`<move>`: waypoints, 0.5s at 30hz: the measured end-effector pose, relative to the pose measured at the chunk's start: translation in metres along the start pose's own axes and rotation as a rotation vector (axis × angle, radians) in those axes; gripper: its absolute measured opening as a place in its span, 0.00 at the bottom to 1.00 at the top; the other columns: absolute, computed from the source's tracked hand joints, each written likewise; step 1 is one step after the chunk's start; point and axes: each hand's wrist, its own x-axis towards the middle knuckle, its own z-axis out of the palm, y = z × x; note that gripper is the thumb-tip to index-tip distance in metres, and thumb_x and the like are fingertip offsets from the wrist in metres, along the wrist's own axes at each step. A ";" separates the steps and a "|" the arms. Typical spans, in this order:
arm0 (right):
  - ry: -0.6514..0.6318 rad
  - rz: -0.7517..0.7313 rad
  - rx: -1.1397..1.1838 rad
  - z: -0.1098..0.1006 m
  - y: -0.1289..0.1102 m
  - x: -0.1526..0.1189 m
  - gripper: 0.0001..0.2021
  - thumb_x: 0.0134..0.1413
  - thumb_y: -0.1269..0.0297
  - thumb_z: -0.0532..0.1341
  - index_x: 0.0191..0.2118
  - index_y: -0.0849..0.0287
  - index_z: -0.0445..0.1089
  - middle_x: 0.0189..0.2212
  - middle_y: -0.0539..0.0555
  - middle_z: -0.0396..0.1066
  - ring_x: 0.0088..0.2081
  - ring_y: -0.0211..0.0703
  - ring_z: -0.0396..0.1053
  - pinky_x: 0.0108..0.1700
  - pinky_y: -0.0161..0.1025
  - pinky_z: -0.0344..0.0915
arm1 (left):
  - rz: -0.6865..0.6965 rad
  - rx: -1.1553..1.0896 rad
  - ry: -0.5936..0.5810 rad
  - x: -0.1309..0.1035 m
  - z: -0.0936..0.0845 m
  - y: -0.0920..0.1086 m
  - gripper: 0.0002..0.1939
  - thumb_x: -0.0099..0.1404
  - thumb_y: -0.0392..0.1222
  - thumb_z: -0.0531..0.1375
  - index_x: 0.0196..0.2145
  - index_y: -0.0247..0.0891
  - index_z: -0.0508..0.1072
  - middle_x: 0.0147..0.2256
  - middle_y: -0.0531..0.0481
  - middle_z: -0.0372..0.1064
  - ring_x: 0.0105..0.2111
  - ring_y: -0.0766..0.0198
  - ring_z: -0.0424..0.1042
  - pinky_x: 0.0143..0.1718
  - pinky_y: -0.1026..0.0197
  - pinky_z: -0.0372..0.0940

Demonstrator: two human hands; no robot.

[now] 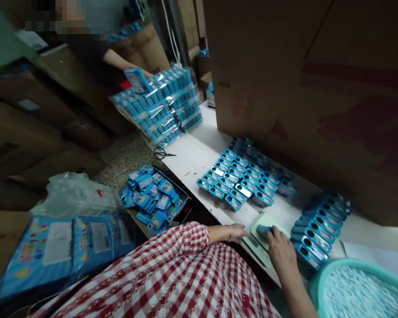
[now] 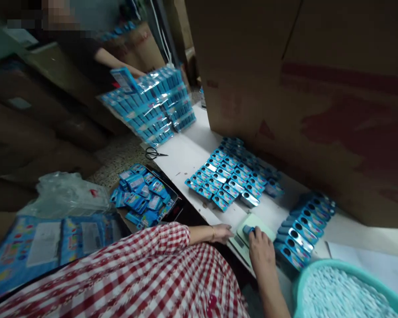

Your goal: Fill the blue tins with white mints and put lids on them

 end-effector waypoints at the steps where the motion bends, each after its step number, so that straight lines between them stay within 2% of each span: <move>1: 0.041 -0.011 0.030 0.006 -0.001 0.002 0.14 0.47 0.78 0.50 0.28 0.51 0.68 0.37 0.57 0.71 0.30 0.49 0.69 0.27 0.44 0.67 | -0.067 0.020 0.036 -0.001 -0.001 0.003 0.22 0.41 0.44 0.67 0.37 0.45 0.71 0.25 0.51 0.60 0.31 0.55 0.71 0.28 0.54 0.61; 4: 0.144 -0.001 0.144 0.016 0.002 0.000 0.12 0.50 0.73 0.50 0.31 0.49 0.67 0.36 0.55 0.72 0.31 0.50 0.70 0.29 0.47 0.68 | -0.256 0.086 0.189 -0.009 -0.008 0.013 0.18 0.41 0.43 0.66 0.33 0.44 0.69 0.25 0.52 0.61 0.29 0.55 0.72 0.29 0.52 0.62; 6: 0.176 0.053 0.231 0.015 0.009 -0.009 0.09 0.55 0.65 0.51 0.38 0.48 0.66 0.38 0.56 0.72 0.34 0.52 0.71 0.34 0.49 0.70 | -0.252 0.093 0.248 -0.017 -0.015 0.020 0.15 0.42 0.42 0.66 0.29 0.42 0.68 0.24 0.51 0.62 0.28 0.57 0.72 0.31 0.53 0.63; 8: 0.189 0.150 0.306 0.009 0.019 -0.021 0.11 0.57 0.56 0.52 0.44 0.49 0.65 0.40 0.57 0.71 0.39 0.54 0.71 0.39 0.51 0.70 | -0.218 0.083 0.259 -0.027 -0.023 0.026 0.13 0.43 0.41 0.66 0.28 0.41 0.68 0.24 0.51 0.64 0.28 0.59 0.72 0.32 0.55 0.64; 10: 0.186 0.281 0.345 0.001 0.027 -0.035 0.14 0.58 0.53 0.51 0.46 0.50 0.65 0.41 0.58 0.71 0.41 0.54 0.71 0.41 0.51 0.69 | -0.208 0.078 0.267 -0.036 -0.029 0.030 0.12 0.46 0.40 0.66 0.29 0.40 0.68 0.25 0.51 0.66 0.28 0.61 0.71 0.33 0.57 0.64; 15: 0.144 0.601 0.369 -0.027 0.035 -0.067 0.17 0.60 0.54 0.50 0.41 0.59 0.70 0.35 0.60 0.73 0.38 0.50 0.71 0.41 0.45 0.66 | -0.255 0.104 0.244 -0.043 -0.034 0.027 0.08 0.56 0.40 0.61 0.35 0.38 0.68 0.32 0.49 0.70 0.33 0.66 0.71 0.37 0.63 0.64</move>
